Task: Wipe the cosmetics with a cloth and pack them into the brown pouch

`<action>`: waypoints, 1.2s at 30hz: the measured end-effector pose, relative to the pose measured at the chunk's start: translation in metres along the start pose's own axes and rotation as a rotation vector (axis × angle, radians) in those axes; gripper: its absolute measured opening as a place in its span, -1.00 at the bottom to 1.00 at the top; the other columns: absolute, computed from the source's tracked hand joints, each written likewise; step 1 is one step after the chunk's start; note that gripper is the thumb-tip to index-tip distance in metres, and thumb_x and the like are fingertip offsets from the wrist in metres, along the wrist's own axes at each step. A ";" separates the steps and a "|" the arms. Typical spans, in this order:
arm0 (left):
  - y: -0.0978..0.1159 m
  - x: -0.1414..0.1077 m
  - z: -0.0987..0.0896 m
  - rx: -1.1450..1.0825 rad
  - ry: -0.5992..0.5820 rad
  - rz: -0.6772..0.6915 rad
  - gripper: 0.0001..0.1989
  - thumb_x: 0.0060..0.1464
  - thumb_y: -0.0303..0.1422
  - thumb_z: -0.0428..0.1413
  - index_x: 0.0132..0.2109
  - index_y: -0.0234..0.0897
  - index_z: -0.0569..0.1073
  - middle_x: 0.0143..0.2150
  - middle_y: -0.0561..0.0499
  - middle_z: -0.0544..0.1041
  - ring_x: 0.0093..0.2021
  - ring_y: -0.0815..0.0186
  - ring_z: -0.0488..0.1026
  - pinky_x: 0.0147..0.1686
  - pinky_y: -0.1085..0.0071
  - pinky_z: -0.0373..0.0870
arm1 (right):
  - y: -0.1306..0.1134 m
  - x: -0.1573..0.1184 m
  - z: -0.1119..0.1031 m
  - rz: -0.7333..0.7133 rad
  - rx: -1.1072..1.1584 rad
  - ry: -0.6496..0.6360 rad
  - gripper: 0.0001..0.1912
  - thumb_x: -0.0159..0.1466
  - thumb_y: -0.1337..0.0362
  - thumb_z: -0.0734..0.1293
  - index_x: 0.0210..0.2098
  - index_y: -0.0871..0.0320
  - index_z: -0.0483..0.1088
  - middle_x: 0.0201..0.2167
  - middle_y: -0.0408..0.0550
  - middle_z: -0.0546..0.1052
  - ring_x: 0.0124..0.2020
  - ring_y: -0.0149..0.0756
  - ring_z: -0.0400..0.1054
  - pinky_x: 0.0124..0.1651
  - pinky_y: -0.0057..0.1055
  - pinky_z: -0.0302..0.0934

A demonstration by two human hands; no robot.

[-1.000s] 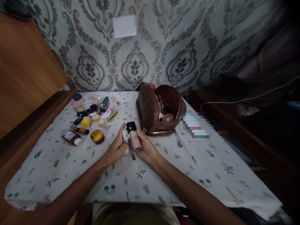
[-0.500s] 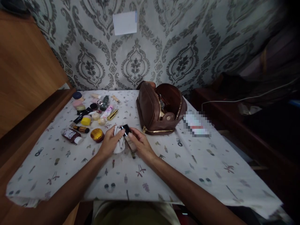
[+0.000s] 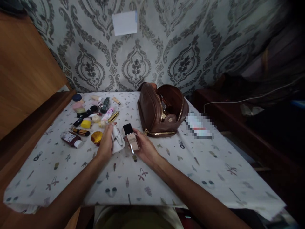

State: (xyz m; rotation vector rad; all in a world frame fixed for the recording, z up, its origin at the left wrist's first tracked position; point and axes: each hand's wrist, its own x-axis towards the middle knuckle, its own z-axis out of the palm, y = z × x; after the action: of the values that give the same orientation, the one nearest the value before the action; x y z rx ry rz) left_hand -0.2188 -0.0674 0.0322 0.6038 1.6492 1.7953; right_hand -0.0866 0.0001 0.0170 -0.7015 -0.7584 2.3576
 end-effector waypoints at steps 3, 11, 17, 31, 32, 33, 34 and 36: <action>0.001 0.000 0.000 -0.052 0.055 0.097 -0.75 0.15 -0.16 -0.01 -0.08 -0.12 0.35 -0.27 0.09 0.45 -0.33 0.35 0.45 -0.36 0.45 0.41 | 0.001 0.001 -0.001 0.025 0.048 0.006 -0.65 0.12 0.25 0.48 -0.09 0.05 0.48 -0.34 -0.18 0.58 -0.39 -0.37 0.43 -0.43 -0.48 0.31; 0.001 -0.016 -0.003 0.498 -0.049 0.648 -0.85 0.24 -0.29 0.02 -0.12 -0.19 0.44 -0.11 -0.04 0.43 -0.01 0.21 0.39 0.03 0.26 0.34 | 0.006 -0.002 0.002 0.057 0.048 -0.059 -0.56 -0.02 0.26 0.58 -0.14 0.08 0.51 -0.36 -0.19 0.60 -0.42 -0.41 0.43 -0.37 -0.50 0.30; -0.002 -0.017 -0.006 0.738 -0.255 0.898 -0.68 0.25 -0.25 0.05 0.09 -0.22 0.43 0.00 -0.13 0.42 0.06 0.13 0.36 0.09 0.16 0.33 | 0.001 0.000 0.001 0.032 0.115 -0.034 -0.63 0.00 0.30 0.57 -0.18 0.08 0.52 -0.40 -0.22 0.61 -0.47 -0.44 0.40 -0.44 -0.54 0.26; 0.002 -0.026 -0.005 0.599 -0.546 1.033 -0.64 0.12 -0.53 0.09 0.07 -0.22 0.44 -0.08 -0.09 0.40 -0.13 0.26 0.44 -0.17 0.36 0.45 | -0.012 0.004 -0.004 -0.074 0.200 -0.104 -0.70 0.03 0.21 0.58 -0.28 0.13 0.53 -0.43 -0.19 0.62 -0.41 -0.42 0.47 -0.34 -0.53 0.34; 0.003 -0.027 -0.004 0.581 -0.561 1.032 -0.65 0.12 -0.54 0.09 0.05 -0.23 0.45 -0.09 -0.09 0.40 -0.14 0.27 0.44 -0.19 0.37 0.45 | -0.012 0.004 -0.004 -0.074 0.199 -0.110 -0.71 0.02 0.20 0.58 -0.30 0.13 0.53 -0.44 -0.18 0.61 -0.42 -0.41 0.47 -0.35 -0.52 0.34; 0.004 -0.027 -0.004 0.567 -0.571 1.027 -0.66 0.11 -0.54 0.09 0.03 -0.23 0.45 -0.09 -0.09 0.41 -0.15 0.28 0.44 -0.19 0.37 0.45 | -0.013 0.004 -0.004 -0.071 0.198 -0.111 -0.71 0.01 0.19 0.58 -0.32 0.13 0.52 -0.45 -0.17 0.61 -0.43 -0.39 0.47 -0.37 -0.52 0.34; 0.004 -0.027 -0.004 0.554 -0.577 1.024 -0.67 0.11 -0.54 0.08 0.02 -0.24 0.46 -0.10 -0.08 0.41 -0.16 0.28 0.45 -0.20 0.37 0.45 | -0.013 0.004 -0.004 -0.066 0.197 -0.108 -0.70 0.00 0.20 0.59 -0.33 0.13 0.51 -0.44 -0.16 0.62 -0.42 -0.38 0.48 -0.37 -0.51 0.34; 0.005 -0.027 -0.003 0.540 -0.569 1.017 -0.69 0.11 -0.54 0.09 0.00 -0.24 0.47 -0.11 -0.08 0.42 -0.16 0.28 0.45 -0.20 0.37 0.45 | -0.013 0.004 -0.004 -0.057 0.195 -0.100 -0.69 -0.02 0.22 0.60 -0.33 0.14 0.51 -0.43 -0.15 0.63 -0.42 -0.36 0.49 -0.35 -0.49 0.36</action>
State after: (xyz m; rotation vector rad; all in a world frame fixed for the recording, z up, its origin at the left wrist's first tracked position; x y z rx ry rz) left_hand -0.2027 -0.0892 0.0391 2.2680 1.4781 1.4563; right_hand -0.0820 0.0128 0.0214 -0.4760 -0.5712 2.3882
